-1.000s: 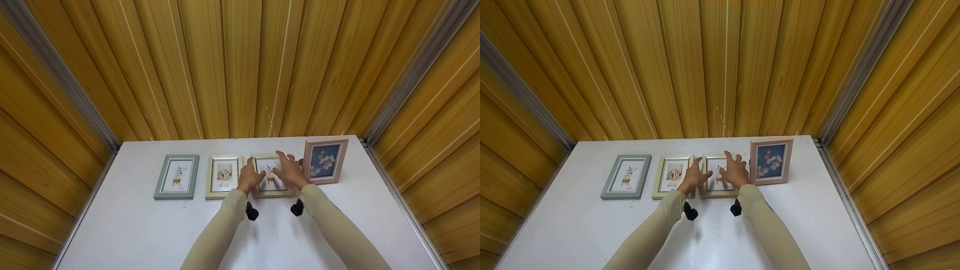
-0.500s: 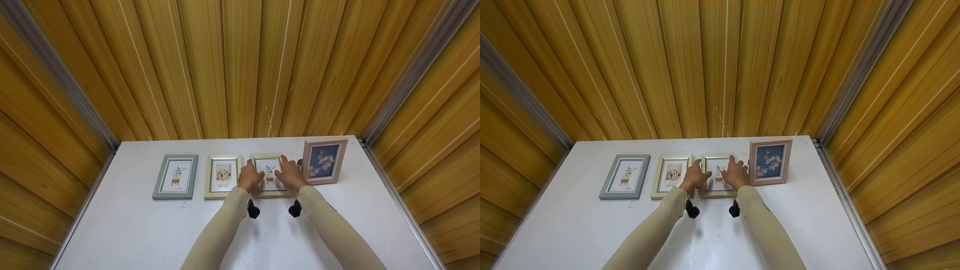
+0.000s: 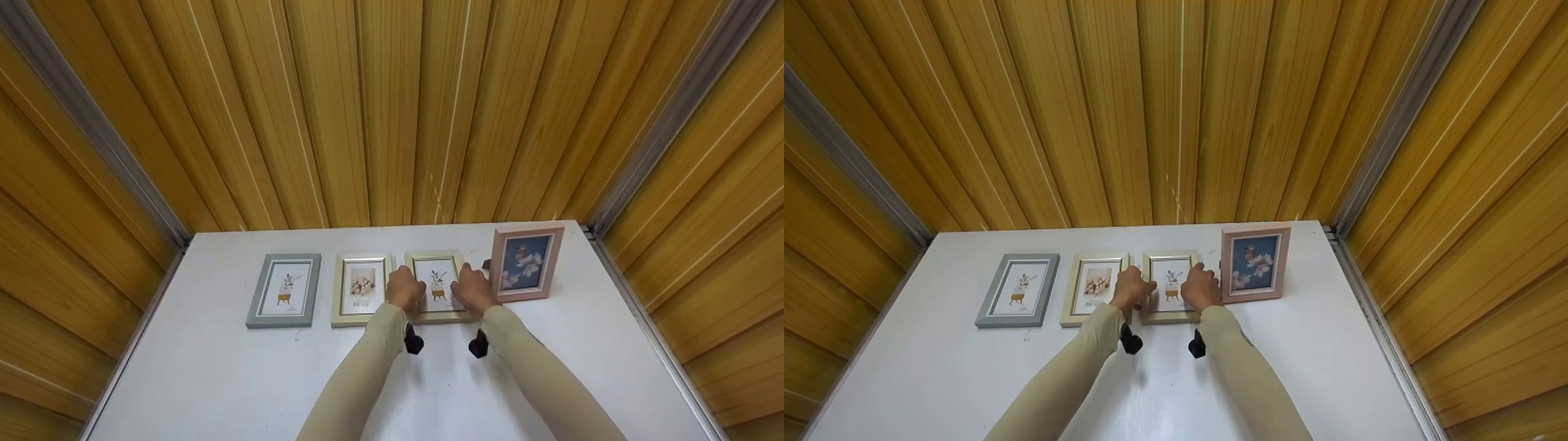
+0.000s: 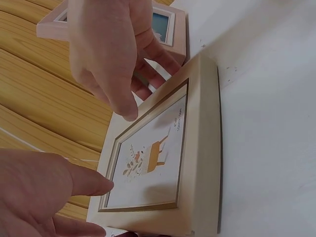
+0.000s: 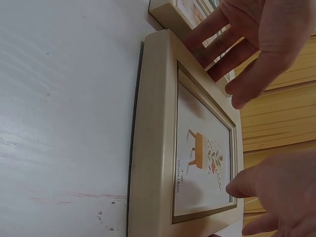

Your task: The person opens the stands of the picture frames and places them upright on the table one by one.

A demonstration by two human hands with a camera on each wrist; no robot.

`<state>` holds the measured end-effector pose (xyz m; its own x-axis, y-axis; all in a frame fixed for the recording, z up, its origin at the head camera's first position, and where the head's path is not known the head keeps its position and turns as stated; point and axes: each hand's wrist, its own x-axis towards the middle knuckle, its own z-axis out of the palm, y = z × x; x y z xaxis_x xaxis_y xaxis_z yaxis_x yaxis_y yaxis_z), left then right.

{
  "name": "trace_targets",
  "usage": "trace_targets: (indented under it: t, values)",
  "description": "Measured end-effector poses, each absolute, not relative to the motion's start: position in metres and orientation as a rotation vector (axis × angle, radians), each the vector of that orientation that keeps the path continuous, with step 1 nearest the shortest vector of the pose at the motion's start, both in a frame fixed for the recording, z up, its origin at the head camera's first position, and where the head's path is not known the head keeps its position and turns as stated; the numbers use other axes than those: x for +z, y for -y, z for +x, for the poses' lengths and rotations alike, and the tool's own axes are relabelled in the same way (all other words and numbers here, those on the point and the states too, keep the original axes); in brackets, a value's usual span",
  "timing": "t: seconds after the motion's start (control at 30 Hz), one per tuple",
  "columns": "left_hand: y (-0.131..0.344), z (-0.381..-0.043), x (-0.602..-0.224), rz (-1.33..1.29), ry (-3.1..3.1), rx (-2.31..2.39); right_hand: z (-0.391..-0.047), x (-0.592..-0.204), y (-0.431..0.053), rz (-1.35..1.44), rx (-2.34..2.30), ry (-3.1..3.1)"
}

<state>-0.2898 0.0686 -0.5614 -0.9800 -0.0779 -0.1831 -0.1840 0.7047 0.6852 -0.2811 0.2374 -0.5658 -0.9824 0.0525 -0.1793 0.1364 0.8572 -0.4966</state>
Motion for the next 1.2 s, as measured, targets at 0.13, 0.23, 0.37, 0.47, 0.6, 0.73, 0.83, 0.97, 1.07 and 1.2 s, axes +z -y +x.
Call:
trace_targets:
  t: [0.13, 0.23, 0.37, 0.47, 0.6, 0.73, 0.83, 0.97, 1.07, 1.2]
  values:
    - [-0.07, -0.291, -0.565, -0.225, -2.784, 1.144, -0.28, -0.567, -0.236, 0.169, -0.777, -2.874]
    - [-0.07, -0.292, -0.566, -0.208, -2.805, 1.124, -0.28, -0.567, -0.236, 0.186, -0.781, -2.873]
    - [-0.07, -0.29, -0.565, -0.164, -2.825, 1.096, -0.281, -0.568, -0.237, 0.195, -0.765, -2.876]
    - [-0.069, -0.289, -0.564, -0.146, -2.825, 1.096, -0.282, -0.57, -0.238, 0.192, -0.748, -2.88]
    - [-0.07, -0.289, -0.565, -0.144, -2.853, 1.079, -0.284, -0.574, -0.238, 0.173, -0.716, -2.894]
    - [-0.072, -0.292, -0.571, -0.134, -2.901, 1.05, -0.286, -0.577, -0.239, 0.155, -0.668, -2.925]
    - [-0.073, -0.294, -0.574, -0.135, -2.914, 1.022, -0.286, -0.577, -0.239, 0.161, -0.666, -2.926]
    - [-0.073, -0.295, -0.575, -0.138, -2.928, 0.993, -0.286, -0.577, -0.238, 0.175, -0.669, -2.925]
    - [-0.072, -0.295, -0.576, -0.141, -2.935, 0.993, -0.285, -0.577, -0.238, 0.173, -0.675, -2.934]
    - [-0.072, -0.294, -0.577, -0.15, -2.924, 1.005, -0.285, -0.579, -0.239, 0.161, -0.683, -2.949]
